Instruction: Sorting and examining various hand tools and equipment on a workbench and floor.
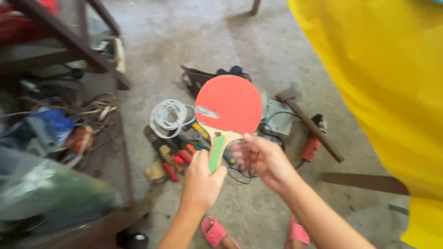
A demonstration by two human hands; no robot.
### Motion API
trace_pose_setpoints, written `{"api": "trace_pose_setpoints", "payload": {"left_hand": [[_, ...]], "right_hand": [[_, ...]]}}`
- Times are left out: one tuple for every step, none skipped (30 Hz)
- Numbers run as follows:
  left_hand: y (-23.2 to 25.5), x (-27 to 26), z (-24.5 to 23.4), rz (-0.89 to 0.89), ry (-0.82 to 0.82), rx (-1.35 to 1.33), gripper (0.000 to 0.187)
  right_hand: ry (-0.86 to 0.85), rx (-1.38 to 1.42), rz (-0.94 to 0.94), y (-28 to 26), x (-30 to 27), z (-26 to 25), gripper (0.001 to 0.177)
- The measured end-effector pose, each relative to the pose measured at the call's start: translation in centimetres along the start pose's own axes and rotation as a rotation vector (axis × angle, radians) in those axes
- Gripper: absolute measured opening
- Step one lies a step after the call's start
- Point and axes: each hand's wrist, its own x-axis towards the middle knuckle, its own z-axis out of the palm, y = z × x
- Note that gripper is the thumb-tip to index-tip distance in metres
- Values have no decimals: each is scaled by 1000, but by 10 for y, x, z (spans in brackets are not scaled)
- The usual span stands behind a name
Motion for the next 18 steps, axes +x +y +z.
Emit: {"api": "trace_pose_setpoints", "payload": {"left_hand": [[4, 3, 21, 3, -14, -4, 30], [7, 4, 42, 12, -20, -43, 30], [9, 5, 63, 20, -25, -82, 30], [13, 5, 82, 16, -38, -80, 30], [18, 5, 103, -18, -55, -85, 30], [22, 5, 123, -53, -74, -88, 30], [26, 2, 142, -58, -90, -85, 30], [31, 1, 163, -82, -134, -57, 34], [35, -1, 183, -106, -179, -29, 39], [28, -7, 208, -112, -185, -31, 39], [21, -14, 232, -66, -202, 9, 42], [15, -16, 256, -15, -214, 52, 46], [17, -17, 273, -16, -213, 52, 46], [18, -21, 289, -40, -247, 47, 44], [20, -25, 305, -65, -281, 41, 43], [21, -23, 320, -72, -282, 45, 43], [22, -22, 334, -90, -348, 36, 46], [21, -21, 349, -108, -415, 25, 50]], "right_hand": [[15, 3, 0, 3, -2, -12, 36], [21, 45, 10, 7, -5, -22, 34], [27, 87, 21, 12, -7, -32, 32], [37, 95, 26, 11, -9, -44, 32], [68, 63, 28, 10, -11, -56, 32], [101, 32, 31, 8, -13, -68, 33], [113, 41, 38, 17, -9, -89, 33], [160, 20, 47, 24, -5, -111, 31], [206, -1, 57, 31, -1, -133, 29], [212, -2, 64, 38, 0, -151, 29], [260, -24, 119, 45, 0, -169, 28], [302, -46, 168, 51, 4, -186, 27], [301, -46, 169, 47, 4, -195, 27], [342, -87, 213, 44, 2, -204, 24], [383, -129, 256, 42, 0, -214, 21], [381, -128, 263, 53, 13, -241, 21], [383, -173, 238, 66, 25, -269, 20], [387, -218, 214, 79, 38, -295, 18]]}}
